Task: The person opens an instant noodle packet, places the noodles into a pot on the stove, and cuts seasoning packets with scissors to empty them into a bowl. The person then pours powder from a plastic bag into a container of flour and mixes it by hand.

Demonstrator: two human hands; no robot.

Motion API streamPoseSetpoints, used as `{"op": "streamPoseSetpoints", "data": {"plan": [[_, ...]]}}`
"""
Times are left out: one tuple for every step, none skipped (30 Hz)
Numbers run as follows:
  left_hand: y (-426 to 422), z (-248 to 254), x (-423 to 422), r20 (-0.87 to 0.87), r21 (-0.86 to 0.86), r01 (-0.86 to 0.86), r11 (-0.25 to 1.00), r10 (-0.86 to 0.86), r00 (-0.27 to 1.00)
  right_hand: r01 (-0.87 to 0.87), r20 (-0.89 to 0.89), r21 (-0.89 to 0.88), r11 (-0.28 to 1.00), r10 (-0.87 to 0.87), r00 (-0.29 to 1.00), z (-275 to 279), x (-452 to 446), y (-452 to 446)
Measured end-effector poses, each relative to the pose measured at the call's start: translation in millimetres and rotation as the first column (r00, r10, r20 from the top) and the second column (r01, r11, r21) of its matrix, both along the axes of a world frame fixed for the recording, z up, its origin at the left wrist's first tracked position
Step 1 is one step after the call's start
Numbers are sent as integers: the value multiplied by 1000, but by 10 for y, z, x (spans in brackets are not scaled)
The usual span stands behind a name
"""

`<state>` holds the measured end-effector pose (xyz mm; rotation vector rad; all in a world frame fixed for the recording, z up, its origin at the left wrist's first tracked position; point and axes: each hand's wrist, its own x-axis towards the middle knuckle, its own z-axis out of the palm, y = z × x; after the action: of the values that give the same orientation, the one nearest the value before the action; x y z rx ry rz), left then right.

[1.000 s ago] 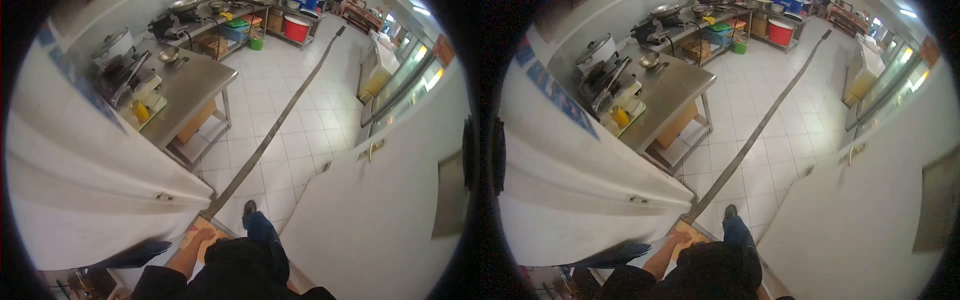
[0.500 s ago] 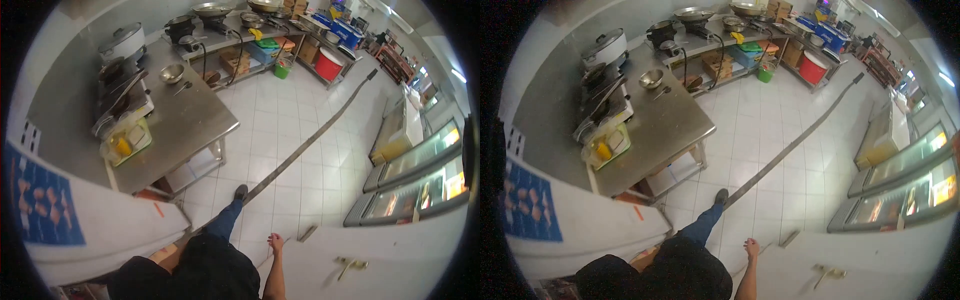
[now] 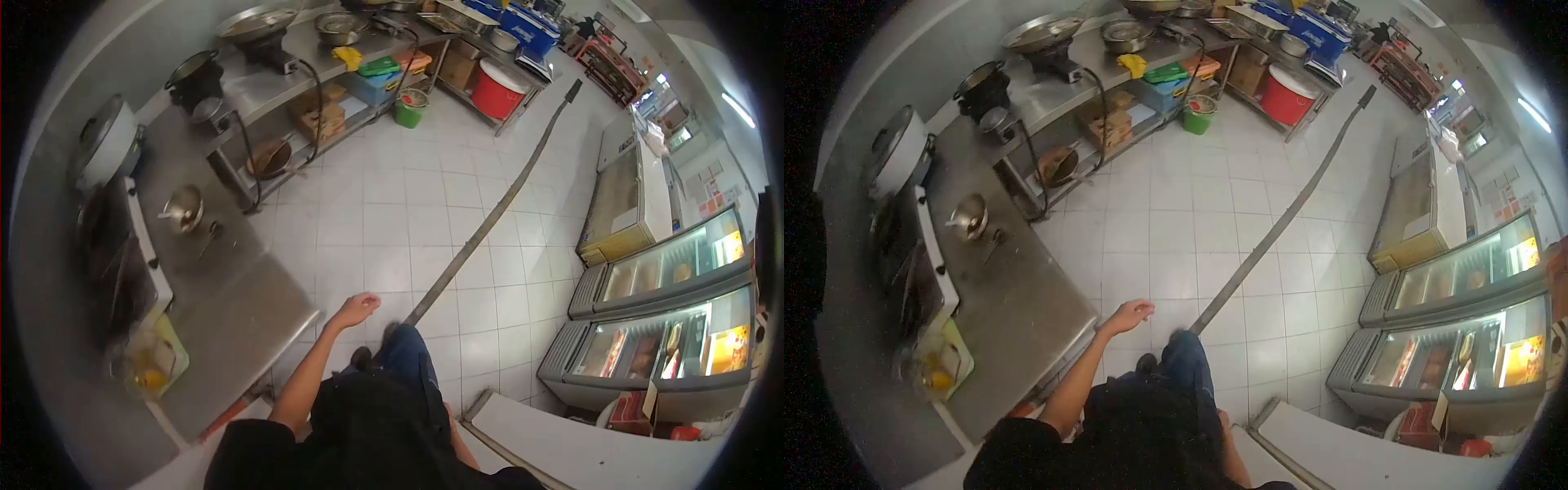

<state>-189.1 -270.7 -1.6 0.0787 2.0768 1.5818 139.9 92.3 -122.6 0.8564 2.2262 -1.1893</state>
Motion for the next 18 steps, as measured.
{"op": "streamPoseSetpoints", "data": {"plan": [[76, -5, -264, -31, 73, -56, 996, 58, 998, -40, 31, 13, 999, 40, 999, -55, -202, 70], [110, -53, -505, -28, 74, -51, 996, 53, 998, -84, 61, 22, 996, 82, 995, -111, -406, 141], [128, -83, -742, 26, 123, -110, 986, 107, 994, -135, 83, 24, 991, 133, 988, -188, -647, 209], [141, -92, -1042, 72, 171, -174, 970, 164, 984, -192, 98, 27, 981, 188, 977, -262, -946, 298], [107, -266, -1279, 178, 136, -227, 964, 202, 963, -251, 101, 22, 968, 247, 964, -370, -1271, 412], [30, -554, -1424, 283, 95, -276, 956, 240, 929, -319, 94, 23, 947, 316, 944, -445, -1626, 529], [-55, -790, -1516, 360, 43, -378, 925, 338, 869, -390, 82, 38, 920, 386, 919, -534, -2010, 642], [-143, -1037, -1538, 432, -18, -474, 880, 435, 790, -464, 59, 69, 883, 461, 886, -610, -2452, 758], [-274, -1376, -1450, 335, -215, -459, 862, 507, 794, -525, 37, 107, 844, 525, 851, -676, -2927, 845], [-507, -1965, -1303, 171, -554, -169, 815, 311, 935, -494, 81, 147, 857, 488, 869, -589, -3458, 851], [-589, -1917, -1192, 276, -626, -162, 763, 410, 869, -466, 131, 182, 866, 448, 884, -484, -3952, 819], [-643, -1975, -970, 50, -619, -284, 732, 398, 916, -344, 135, 11, 939, 340, 931, -431, -4400, 823], [-717, -2076, -804, -32, -590, -353, 726, 415, 909, -207, 152, -158, 966, 231, 961, -408, -4924, 865], [-753, -2068, -780, -104, -558, -411, 721, 430, 897, -394, 67, -53, 917, 397, 915, -578, -5464, 944], [-699, -1813, -802, -153, -624, -378, 684, 367, 917, -551, 5, 64, 832, 552, 834, -757, -5937, 995], [-620, -1518, -834, -189, -684, -338, 646, 290, 938, -804, 100, 381, 457, 844, 528, -691, -6534, 893], [-603, -1881, -729, -168, -829, -232, 509, 169, 971, -690, -175, 551, 469, 874, 454, -1143, -6930, 1002], [-452, -1578, -934, -121, -933, -131, 336, 50, 991, -537, -133, 322, 780, 598, 790, -288, -7439, 614]]}}
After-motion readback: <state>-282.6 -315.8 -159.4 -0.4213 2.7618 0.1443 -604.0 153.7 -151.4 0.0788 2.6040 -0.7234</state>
